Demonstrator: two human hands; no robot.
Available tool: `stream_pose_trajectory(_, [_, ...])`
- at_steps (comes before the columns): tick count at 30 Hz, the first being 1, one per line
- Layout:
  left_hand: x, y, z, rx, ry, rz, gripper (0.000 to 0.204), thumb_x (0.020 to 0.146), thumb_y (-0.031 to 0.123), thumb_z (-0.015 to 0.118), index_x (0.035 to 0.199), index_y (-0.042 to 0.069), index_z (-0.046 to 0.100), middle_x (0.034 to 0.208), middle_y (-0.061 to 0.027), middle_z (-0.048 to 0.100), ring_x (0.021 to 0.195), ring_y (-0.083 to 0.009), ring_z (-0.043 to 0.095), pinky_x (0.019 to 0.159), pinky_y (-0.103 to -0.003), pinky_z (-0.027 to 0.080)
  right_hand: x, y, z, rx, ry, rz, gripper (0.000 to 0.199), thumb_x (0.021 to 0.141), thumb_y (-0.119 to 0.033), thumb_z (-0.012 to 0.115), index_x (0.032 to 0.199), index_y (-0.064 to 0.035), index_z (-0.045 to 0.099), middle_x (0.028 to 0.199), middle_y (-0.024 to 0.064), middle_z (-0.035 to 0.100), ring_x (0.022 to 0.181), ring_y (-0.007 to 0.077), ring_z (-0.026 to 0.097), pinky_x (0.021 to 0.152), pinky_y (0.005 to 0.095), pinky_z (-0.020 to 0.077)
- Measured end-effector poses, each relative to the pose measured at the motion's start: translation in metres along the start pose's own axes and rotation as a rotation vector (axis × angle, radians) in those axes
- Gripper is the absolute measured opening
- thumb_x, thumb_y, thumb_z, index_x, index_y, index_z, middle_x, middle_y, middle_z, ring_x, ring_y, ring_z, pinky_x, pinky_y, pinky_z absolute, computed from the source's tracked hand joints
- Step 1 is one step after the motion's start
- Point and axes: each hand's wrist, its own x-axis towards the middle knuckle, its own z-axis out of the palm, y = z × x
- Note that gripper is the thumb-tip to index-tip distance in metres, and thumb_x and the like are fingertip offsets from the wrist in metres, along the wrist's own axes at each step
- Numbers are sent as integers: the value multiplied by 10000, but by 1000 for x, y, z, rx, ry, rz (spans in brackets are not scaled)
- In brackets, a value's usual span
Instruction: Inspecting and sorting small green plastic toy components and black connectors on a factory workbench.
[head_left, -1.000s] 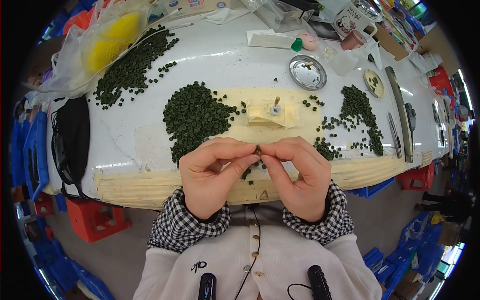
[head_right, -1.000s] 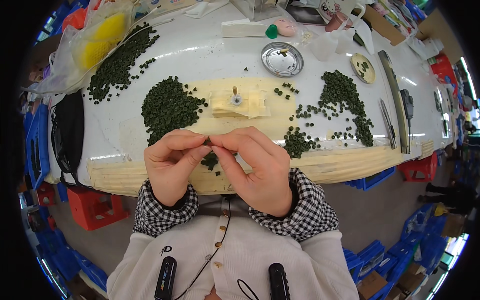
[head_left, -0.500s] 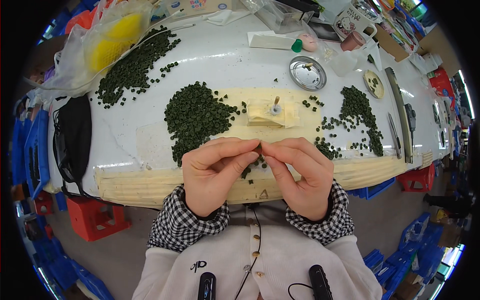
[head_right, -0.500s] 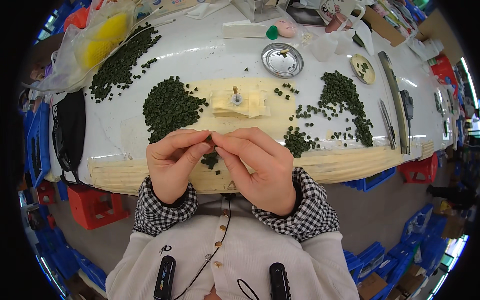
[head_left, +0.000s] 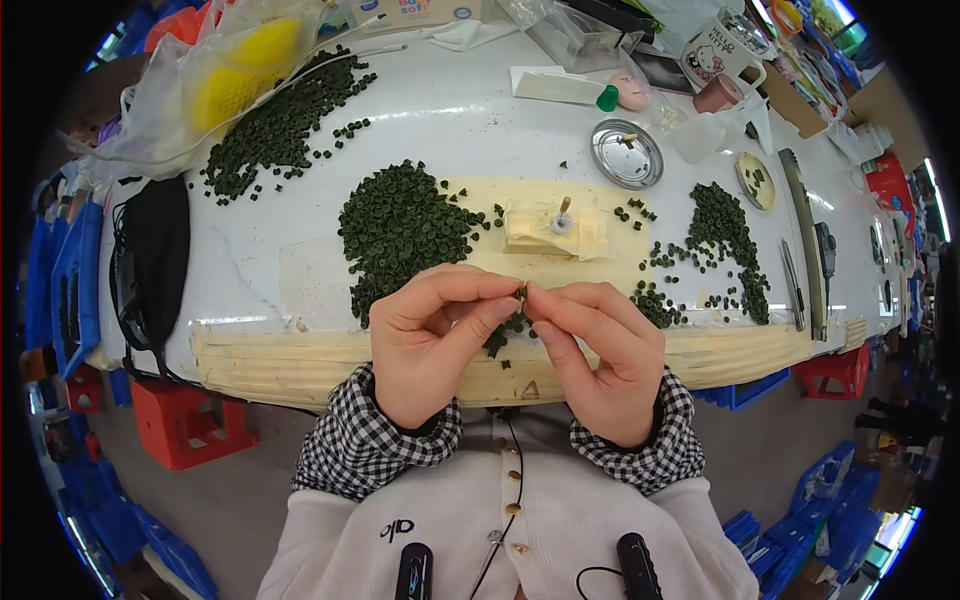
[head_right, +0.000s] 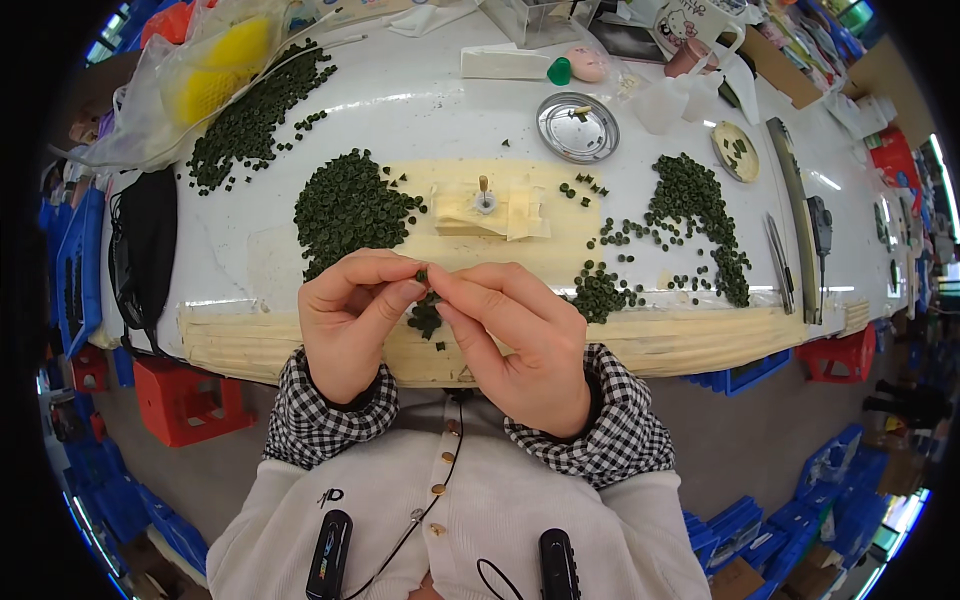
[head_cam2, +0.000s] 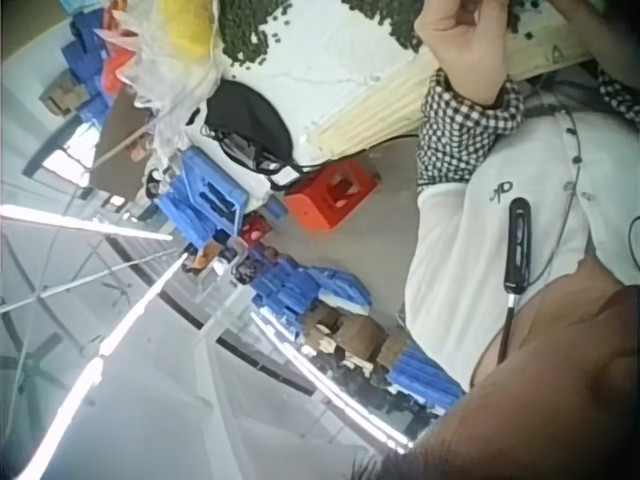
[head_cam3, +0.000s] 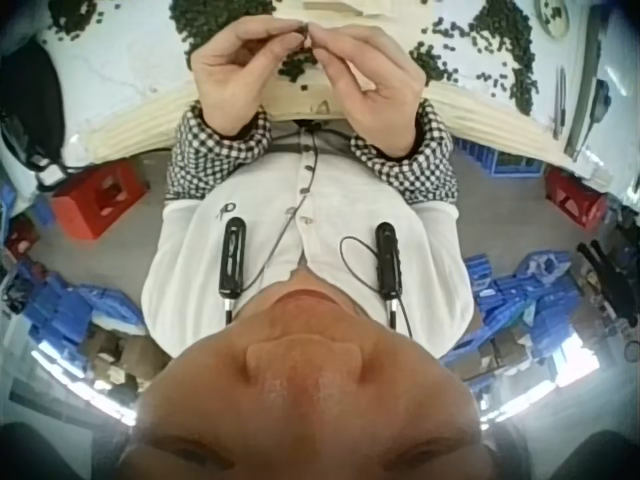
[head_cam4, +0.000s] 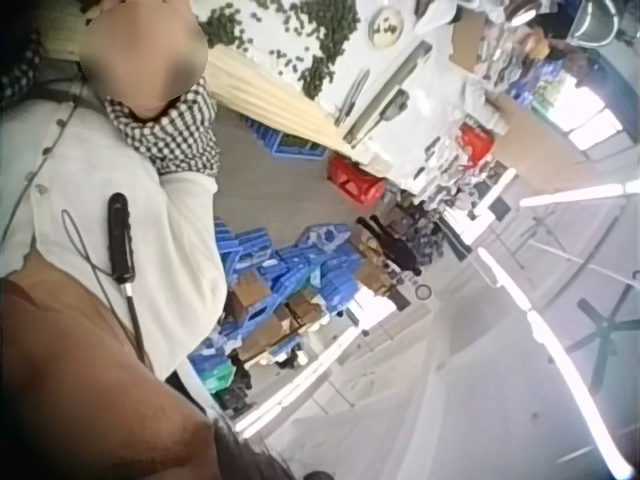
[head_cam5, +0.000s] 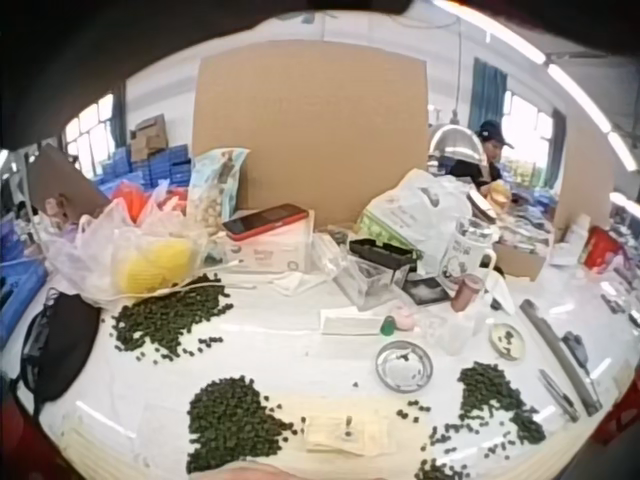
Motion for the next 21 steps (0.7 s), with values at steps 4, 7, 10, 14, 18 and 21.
stream_pose_trajectory(4, [0, 0, -1, 35, -1, 7, 186, 856, -100, 647, 1027, -38, 687, 996, -99, 660, 899, -130, 627, 772, -230, 494, -1, 0, 1, 13, -6, 6, 304, 798, 87, 683, 1094, 18, 693, 931, 113, 668, 739, 178, 646, 633, 246, 516])
stream_pose_trajectory(7, [0, -2, -2, 42, -1, 14, 179, 855, -93, 653, 1022, -39, 689, 995, -97, 659, 889, -125, 623, 756, -222, 488, -1, 0, 0, 24, -11, 11, 308, 800, 86, 683, 1100, 17, 692, 932, 113, 668, 738, 178, 645, 630, 245, 516])
stream_pose_trajectory(10, [-1, -1, -1, 11, 20, -14, 181, 852, -92, 656, 1020, -37, 692, 987, -99, 663, 884, -123, 624, 752, -224, 492, -1, 1, 0, 25, -23, 6, 316, 802, 84, 686, 1110, 13, 691, 934, 113, 668, 743, 178, 649, 632, 245, 519])
stream_pose_trajectory(14, [-1, -2, -2, 9, 2, -6, 175, 847, -92, 662, 1010, -36, 696, 980, -100, 669, 874, -123, 628, 748, -226, 498, -1, 3, -1, 12, -51, -40, 324, 805, 83, 688, 1119, 5, 691, 935, 114, 668, 752, 181, 654, 638, 248, 527])
stream_pose_trajectory(18, [0, -2, -3, 4, -31, -29, 168, 843, -92, 666, 999, -39, 698, 973, -101, 672, 876, -127, 635, 754, -229, 505, -3, 7, -3, -42, -65, -100, 335, 797, 84, 696, 1121, -1, 691, 935, 110, 666, 751, 185, 656, 640, 255, 534])
stream_pose_trajectory(21, [0, -2, -3, -14, -41, -37, 168, 846, -90, 665, 1004, -39, 694, 971, -99, 676, 881, -128, 640, 763, -232, 510, -3, 8, -6, -65, -83, -115, 342, 784, 83, 706, 1115, -2, 693, 935, 105, 665, 748, 188, 655, 639, 258, 535])
